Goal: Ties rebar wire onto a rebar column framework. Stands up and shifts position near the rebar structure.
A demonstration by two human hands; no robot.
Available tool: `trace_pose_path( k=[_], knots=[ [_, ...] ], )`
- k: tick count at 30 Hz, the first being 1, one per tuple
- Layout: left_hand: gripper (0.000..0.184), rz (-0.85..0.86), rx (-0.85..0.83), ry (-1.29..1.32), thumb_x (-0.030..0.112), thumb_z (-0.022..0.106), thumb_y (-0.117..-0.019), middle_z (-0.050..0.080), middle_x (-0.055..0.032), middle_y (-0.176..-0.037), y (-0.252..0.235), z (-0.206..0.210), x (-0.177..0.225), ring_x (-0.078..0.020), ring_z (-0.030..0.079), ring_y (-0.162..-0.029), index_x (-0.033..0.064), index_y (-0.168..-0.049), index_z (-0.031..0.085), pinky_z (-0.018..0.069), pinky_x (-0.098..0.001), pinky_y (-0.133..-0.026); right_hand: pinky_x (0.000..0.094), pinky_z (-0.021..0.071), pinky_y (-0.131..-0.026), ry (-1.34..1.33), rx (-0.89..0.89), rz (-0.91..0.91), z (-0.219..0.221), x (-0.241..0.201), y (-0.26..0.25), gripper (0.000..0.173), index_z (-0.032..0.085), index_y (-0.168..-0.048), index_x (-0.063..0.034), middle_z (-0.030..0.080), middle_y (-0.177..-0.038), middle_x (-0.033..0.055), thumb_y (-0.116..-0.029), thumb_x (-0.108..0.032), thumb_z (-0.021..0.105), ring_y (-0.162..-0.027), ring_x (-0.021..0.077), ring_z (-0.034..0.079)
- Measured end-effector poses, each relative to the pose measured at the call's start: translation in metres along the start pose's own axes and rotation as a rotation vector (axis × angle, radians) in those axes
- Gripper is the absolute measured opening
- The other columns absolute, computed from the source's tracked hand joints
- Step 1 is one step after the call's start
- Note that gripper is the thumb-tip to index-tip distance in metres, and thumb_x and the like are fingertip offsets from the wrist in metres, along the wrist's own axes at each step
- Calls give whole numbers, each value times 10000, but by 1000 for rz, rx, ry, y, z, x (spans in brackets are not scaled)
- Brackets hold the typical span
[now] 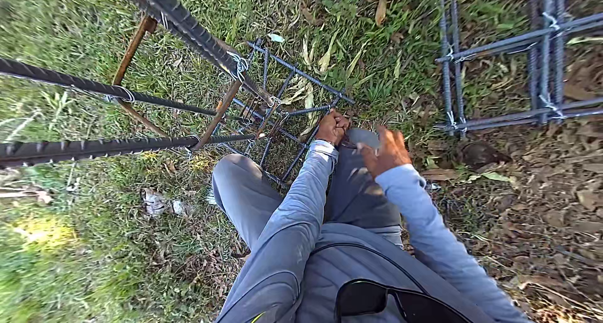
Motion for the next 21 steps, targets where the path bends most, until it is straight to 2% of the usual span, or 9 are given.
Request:
trace_pose_path(
  k=[2,3,5,8,9,12,17,19,21],
  knots=[
    [346,14,5,24,237,369,-1105,354,71,-527,0,0,-1,-47,313,-373,182,-768,429,310,-168,-377,433,631,-699,-469,35,209,12,7,18,509,432,-1465,-17,690,-1093,184,-1083,-342,517,-802,267,731],
    [354,20,11,30,240,368,-1107,351,70,-521,-1,0,-2,-48,309,-368,180,-763,428,305,-169,-372,409,630,-608,-800,-16,300,22,8,22,436,441,-1427,-24,690,-1014,177,-1115,-328,437,-698,264,719],
    [369,27,17,27,250,363,-1111,352,68,-517,-3,0,-3,-52,310,-366,177,-754,426,306,-172,-374,433,622,-642,-1339,-129,434,44,8,17,442,461,-1345,-40,699,-1024,171,-1125,-405,341,-742,289,719],
    [376,4,6,32,256,357,-1112,344,64,-515,-8,-2,-3,-58,307,-368,176,-752,426,304,-179,-378,433,607,-655,-1593,-115,426,71,4,-8,413,436,-1421,-133,676,-1096,154,-1116,-406,388,-753,270,693],
    [388,-19,-16,29,268,344,-1117,346,64,-514,-11,-5,-2,-56,311,-367,179,-748,426,309,-177,-377,425,598,-624,-1591,-92,386,75,3,-16,388,443,-1456,-151,673,-1085,158,-1118,-338,408,-722,263,679],
    [434,-94,-85,22,294,299,-1119,364,71,-496,-19,-16,2,-49,330,-358,187,-720,431,323,-175,-376,367,602,-561,-1363,-97,208,81,8,-30,297,547,-1358,-94,724,-1044,132,-1092,-149,428,-652,210,687],
    [251,-87,9,72,268,354,-1104,388,59,-567,-7,-15,3,-42,342,-369,98,-1007,512,354,-164,-365,323,544,-473,-699,-118,52,68,2,-19,190,604,-1203,-13,691,-894,128,-1067,-121,528,-486,159,585],
    [291,-107,-10,102,308,332,-1115,395,60,-568,-7,-20,2,-44,357,-376,106,-1018,518,359,-164,-370,423,570,-594,-388,-149,-6,71,2,-21,215,578,-1233,-14,655,-932,166,-1071,-139,512,-609,236,623],
    [308,-121,-50,107,318,304,-1116,410,67,-575,-9,-25,1,-40,368,-383,128,-1001,518,360,-162,-374,603,572,-809,-63,-146,-53,75,-2,-27,250,593,-1256,-20,704,-1049,240,-1045,-128,515,-890,391,715]
  ],
)
Point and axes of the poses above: each hand's wrist, its own y-axis away from the middle knuckle, its own z-axis out of the palm, x = y × z, the point moved 1 cm from there along -y, towards the middle knuckle
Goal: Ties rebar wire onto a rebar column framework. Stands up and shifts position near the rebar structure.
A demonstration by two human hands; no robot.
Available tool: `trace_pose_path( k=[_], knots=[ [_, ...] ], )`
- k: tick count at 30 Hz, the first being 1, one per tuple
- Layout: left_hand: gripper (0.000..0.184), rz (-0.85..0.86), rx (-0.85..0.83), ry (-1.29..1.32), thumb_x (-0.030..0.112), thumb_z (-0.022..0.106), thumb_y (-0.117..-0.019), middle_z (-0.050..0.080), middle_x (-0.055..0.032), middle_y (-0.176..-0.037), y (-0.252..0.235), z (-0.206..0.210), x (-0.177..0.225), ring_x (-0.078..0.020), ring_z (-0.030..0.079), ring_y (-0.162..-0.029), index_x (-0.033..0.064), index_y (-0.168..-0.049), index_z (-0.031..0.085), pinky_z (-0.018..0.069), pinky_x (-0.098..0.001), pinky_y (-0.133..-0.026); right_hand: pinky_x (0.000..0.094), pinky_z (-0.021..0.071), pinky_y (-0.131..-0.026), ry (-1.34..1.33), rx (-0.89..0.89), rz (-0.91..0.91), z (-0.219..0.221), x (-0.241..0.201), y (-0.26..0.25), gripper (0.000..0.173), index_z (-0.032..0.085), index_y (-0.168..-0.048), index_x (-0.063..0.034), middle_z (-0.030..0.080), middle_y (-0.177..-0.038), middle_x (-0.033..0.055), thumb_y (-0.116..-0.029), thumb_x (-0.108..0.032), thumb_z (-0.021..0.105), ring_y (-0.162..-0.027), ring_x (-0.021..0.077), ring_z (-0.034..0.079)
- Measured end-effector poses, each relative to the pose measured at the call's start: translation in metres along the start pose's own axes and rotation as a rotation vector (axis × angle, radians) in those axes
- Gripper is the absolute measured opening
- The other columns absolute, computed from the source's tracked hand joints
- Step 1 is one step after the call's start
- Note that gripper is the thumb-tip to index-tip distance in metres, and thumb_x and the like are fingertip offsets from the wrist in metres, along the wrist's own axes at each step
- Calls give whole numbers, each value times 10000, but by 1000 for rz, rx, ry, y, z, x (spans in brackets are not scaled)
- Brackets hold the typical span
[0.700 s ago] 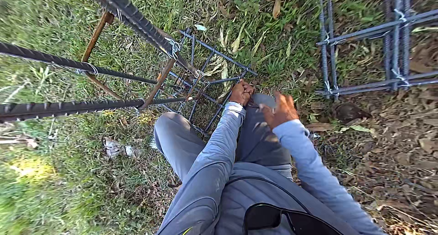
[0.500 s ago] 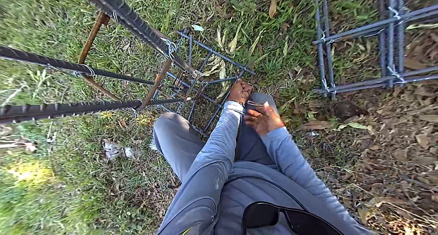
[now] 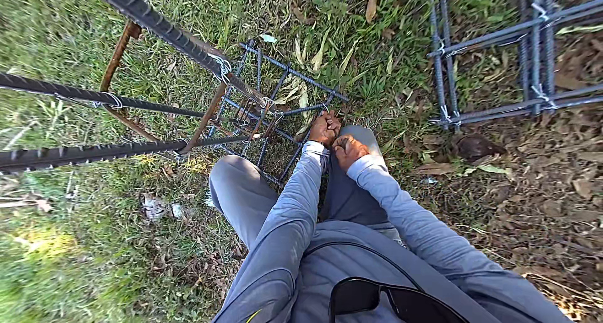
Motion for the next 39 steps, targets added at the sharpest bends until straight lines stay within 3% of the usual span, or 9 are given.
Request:
trace_pose_path(
  k=[5,11,17,19,21,24,30,35,39],
  knots=[
    [280,-10,52,13,252,323,-1105,408,65,-563,3,6,-1,-33,355,-368,148,-923,509,335,-156,-355,684,507,-932,570,-255,127,-5,-36,-3,529,385,-1553,-93,453,-1518,295,-1043,-111,525,-1172,524,625],
    [247,-55,-24,122,239,314,-1099,399,63,-559,-18,-6,-3,-38,362,-367,138,-985,508,342,-162,-354,684,511,-897,622,-253,92,-7,-37,-5,566,399,-1561,-193,394,-1571,273,-1026,-142,579,-1142,526,630],
    [250,-51,-70,204,252,296,-1100,392,67,-551,-7,0,-6,-36,354,-364,123,-1086,510,339,-162,-350,575,557,-937,-82,45,149,-33,-13,43,646,404,-1532,-56,605,-1349,241,-1023,-385,629,-1088,387,679],
    [247,-16,-86,222,222,294,-1092,389,67,-550,-9,-1,-10,-32,355,-362,106,-1126,509,338,-158,-350,410,627,-631,-533,65,286,-27,-7,55,472,455,-1419,-21,704,-1040,165,-1096,-364,493,-699,249,717],
    [249,-6,-93,235,224,295,-1089,390,68,-541,-9,-1,-11,-26,359,-359,104,-1124,511,336,-150,-349,402,619,-565,-1113,84,337,-14,1,54,368,470,-1334,3,721,-931,185,-1131,-291,381,-627,266,710],
    [255,-5,-79,245,229,298,-1088,386,63,-532,-9,-1,-11,-30,353,-355,103,-1095,520,328,-152,-346,452,631,-678,-1561,165,370,-3,7,46,337,510,-1228,-14,730,-946,182,-1134,-287,336,-732,298,732],
    [280,18,-76,248,260,293,-1107,376,71,-537,-5,4,-15,-30,344,-356,109,-1081,527,322,-147,-350,492,632,-747,-1762,204,470,-3,-6,57,368,474,-1286,4,701,-1075,218,-1132,-299,331,-838,331,736],
    [284,-59,-163,317,277,280,-1106,416,65,-540,-17,-6,-14,-23,376,-360,123,-1067,516,346,-143,-350,449,628,-857,-2161,49,371,9,-4,23,479,499,-1313,-37,678,-1160,189,-1109,-444,348,-1003,317,724],
    [276,-111,-275,321,235,255,-1103,452,71,-559,-20,-12,-11,-7,407,-387,143,-989,490,366,-125,-384,338,631,-835,-2270,-9,235,32,6,-13,340,523,-1239,-81,699,-1087,114,-1118,-307,300,-949,216,738]
  ],
)
Point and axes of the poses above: each hand's wrist, its own y-axis away from the middle knuckle, its own z-axis out of the palm, x = y × z, the point moved 1 cm from there along -y, towards the middle knuckle
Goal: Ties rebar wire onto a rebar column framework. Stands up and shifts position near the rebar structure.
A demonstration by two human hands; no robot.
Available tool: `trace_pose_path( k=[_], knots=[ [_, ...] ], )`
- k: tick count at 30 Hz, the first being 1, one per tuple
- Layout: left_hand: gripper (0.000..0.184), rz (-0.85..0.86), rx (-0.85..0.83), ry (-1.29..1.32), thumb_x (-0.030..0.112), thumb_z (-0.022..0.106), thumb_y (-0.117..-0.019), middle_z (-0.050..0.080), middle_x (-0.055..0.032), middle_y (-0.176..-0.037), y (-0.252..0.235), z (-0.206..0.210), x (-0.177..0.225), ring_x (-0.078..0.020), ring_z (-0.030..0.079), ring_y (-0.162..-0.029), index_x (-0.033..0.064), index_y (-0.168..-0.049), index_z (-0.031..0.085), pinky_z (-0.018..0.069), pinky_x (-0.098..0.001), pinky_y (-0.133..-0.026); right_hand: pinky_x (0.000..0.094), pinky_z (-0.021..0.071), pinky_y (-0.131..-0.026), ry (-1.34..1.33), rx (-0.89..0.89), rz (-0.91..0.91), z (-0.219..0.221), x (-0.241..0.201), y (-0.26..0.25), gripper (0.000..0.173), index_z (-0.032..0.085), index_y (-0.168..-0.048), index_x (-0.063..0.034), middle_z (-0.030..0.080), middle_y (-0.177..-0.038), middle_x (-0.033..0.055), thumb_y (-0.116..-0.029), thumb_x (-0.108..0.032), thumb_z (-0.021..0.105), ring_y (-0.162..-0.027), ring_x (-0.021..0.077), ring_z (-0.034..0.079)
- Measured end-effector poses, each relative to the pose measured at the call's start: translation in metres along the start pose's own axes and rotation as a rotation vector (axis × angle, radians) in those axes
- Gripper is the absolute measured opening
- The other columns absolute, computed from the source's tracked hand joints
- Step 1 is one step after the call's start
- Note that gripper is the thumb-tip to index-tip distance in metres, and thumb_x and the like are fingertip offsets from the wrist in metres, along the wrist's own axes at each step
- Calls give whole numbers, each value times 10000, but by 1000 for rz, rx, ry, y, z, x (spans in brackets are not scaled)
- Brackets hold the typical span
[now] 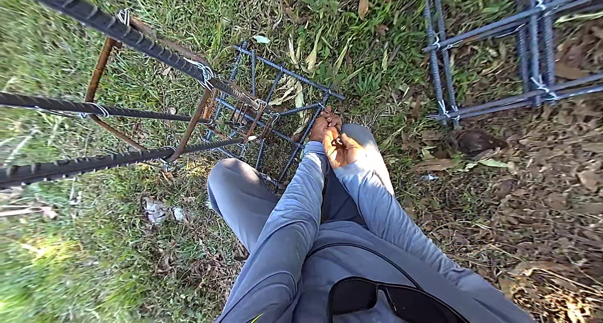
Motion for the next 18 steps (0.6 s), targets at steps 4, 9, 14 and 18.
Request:
trace_pose_path(
  k=[4,9,14,18],
  knots=[
    [263,77,170,-43,290,303,-1099,418,69,-562,4,13,-9,-26,377,-379,145,-1012,504,346,-148,-369,200,436,-393,379,104,16,-5,-7,2,346,547,-989,-128,607,-692,3,-1113,-266,255,-419,59,474],
    [322,98,245,-293,439,491,-1068,396,61,-548,-3,20,-12,-50,387,-378,160,-906,502,390,-180,-374,245,400,-348,1101,87,-98,-4,-30,14,330,450,-1429,-142,683,-795,79,-1102,-182,428,-371,94,433],
    [315,67,376,-405,313,506,-1073,396,53,-551,-15,33,-15,-59,401,-383,178,-792,458,397,-186,-365,238,385,-340,1407,27,-24,9,-65,11,402,394,-1497,-177,695,-827,71,-1101,-194,459,-360,90,420],
    [238,178,457,-571,298,439,-1084,540,-2,-708,-16,35,-21,-96,549,-536,138,-924,511,521,-224,-513,234,353,-330,1599,-6,-48,9,-83,6,416,393,-1502,-194,690,-786,73,-1093,-171,466,-350,88,401]
  ],
)
Point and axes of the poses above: each hand's wrist, its own y-axis away from the middle knuckle, its own z-axis out of the palm, x = y × z, the point moved 1 cm from there along -y, towards the middle knuckle
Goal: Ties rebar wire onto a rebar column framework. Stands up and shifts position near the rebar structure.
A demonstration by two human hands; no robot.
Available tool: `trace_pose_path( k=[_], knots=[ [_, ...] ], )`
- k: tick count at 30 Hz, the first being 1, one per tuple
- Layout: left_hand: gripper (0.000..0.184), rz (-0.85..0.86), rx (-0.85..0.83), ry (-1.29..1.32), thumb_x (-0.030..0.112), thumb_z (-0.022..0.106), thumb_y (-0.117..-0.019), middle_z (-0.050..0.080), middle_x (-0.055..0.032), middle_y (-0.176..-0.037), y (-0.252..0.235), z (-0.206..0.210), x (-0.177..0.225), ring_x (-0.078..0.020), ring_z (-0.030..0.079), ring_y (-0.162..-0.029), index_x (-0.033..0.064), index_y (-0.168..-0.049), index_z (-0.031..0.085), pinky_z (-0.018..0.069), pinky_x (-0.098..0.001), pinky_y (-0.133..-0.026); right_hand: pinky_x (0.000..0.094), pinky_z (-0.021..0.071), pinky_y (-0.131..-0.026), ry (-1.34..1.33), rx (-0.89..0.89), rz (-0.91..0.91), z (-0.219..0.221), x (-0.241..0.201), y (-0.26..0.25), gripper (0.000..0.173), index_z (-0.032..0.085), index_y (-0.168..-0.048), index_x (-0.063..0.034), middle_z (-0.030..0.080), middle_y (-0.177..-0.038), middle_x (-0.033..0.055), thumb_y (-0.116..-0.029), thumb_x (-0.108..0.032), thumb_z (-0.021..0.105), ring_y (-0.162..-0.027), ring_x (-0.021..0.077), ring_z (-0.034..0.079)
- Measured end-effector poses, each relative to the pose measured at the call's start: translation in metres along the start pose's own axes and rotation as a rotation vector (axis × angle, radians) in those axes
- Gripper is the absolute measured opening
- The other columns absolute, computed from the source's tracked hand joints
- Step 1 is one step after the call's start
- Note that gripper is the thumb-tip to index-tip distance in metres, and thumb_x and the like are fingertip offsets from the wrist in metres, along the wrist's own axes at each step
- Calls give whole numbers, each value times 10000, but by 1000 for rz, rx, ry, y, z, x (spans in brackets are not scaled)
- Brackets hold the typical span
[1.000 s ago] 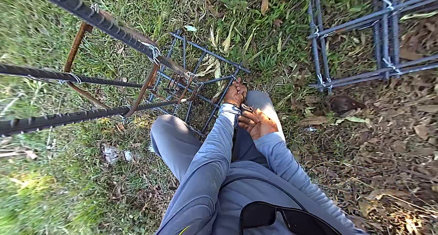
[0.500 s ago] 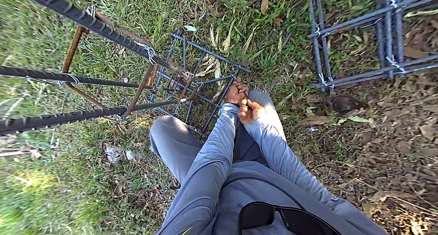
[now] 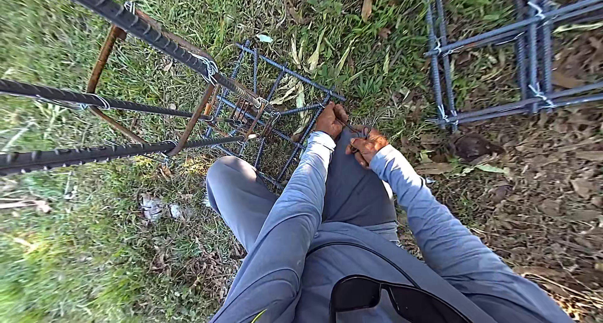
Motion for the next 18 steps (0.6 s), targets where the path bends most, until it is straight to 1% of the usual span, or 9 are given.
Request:
trace_pose_path(
  k=[2,4,7,10,11,12,14,17,18],
  knots=[
    [316,73,76,-113,325,417,-1095,613,-60,-745,1,2,-1,-148,612,-586,74,-960,552,557,-288,-559,316,417,-416,195,32,-39,-3,-7,-2,425,420,-1494,-137,680,-780,104,-1074,-100,482,-438,155,481],
    [323,110,114,-171,314,407,-1098,655,-94,-779,3,1,1,-170,646,-600,42,-998,551,570,-309,-558,497,562,-640,421,59,-90,-1,-10,-6,440,445,-1467,-85,695,-832,166,-1032,-64,515,-641,289,656],
    [218,106,93,-123,225,412,-1077,627,-91,-812,1,-4,6,-161,632,-632,48,-1024,526,566,-290,-581,699,527,-880,800,57,-40,12,-18,-9,527,370,-1542,-107,687,-1158,287,-1039,-114,526,-996,485,697],
    [177,49,76,-2,173,414,-1066,575,-67,-786,3,-6,13,-123,544,-567,56,-1004,532,496,-238,-513,703,476,-986,971,60,99,36,-49,6,574,378,-1555,-140,630,-1305,311,-1011,-128,563,-1197,520,621],
    [181,13,67,41,176,400,-1072,552,-45,-749,10,-5,17,-100,512,-526,75,-979,518,467,-213,-478,674,405,-1088,895,61,179,46,-71,18,490,405,-1549,-101,562,-1397,328,-1074,-161,509,-1319,510,534],
    [183,-23,40,104,173,380,-1074,516,-20,-712,15,-6,21,-76,470,-481,96,-955,497,429,-184,-434,637,363,-1142,791,124,197,55,-86,28,418,503,-1479,-25,543,-1425,331,-1106,-209,464,-1372,483,494],
    [194,-90,-80,263,162,326,-1068,464,15,-664,13,-13,24,-46,412,-424,119,-947,471,381,-145,-385,610,382,-1135,725,202,159,66,-98,35,428,613,-1330,66,590,-1367,335,-1123,-255,420,-1348,460,531],
    [228,-59,-159,359,129,314,-1054,435,28,-621,12,-13,21,-53,377,-413,126,-886,468,356,-156,-391,636,364,-1134,740,135,187,56,-87,27,435,569,-1421,-16,567,-1411,314,-1132,-285,386,-1372,461,507],
    [235,-50,-157,385,131,318,-1054,425,31,-614,9,-12,19,-55,371,-411,130,-872,466,355,-158,-392,664,385,-1103,776,149,103,48,-69,21,413,565,-1444,-67,590,-1389,304,-1125,-284,419,-1336,478,535]
  ],
)
Point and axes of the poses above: each hand's wrist, its own y-axis away from the middle knuckle, its own z-axis out of the palm, x = y × z, the point moved 1 cm from there along -y, towards the middle knuckle
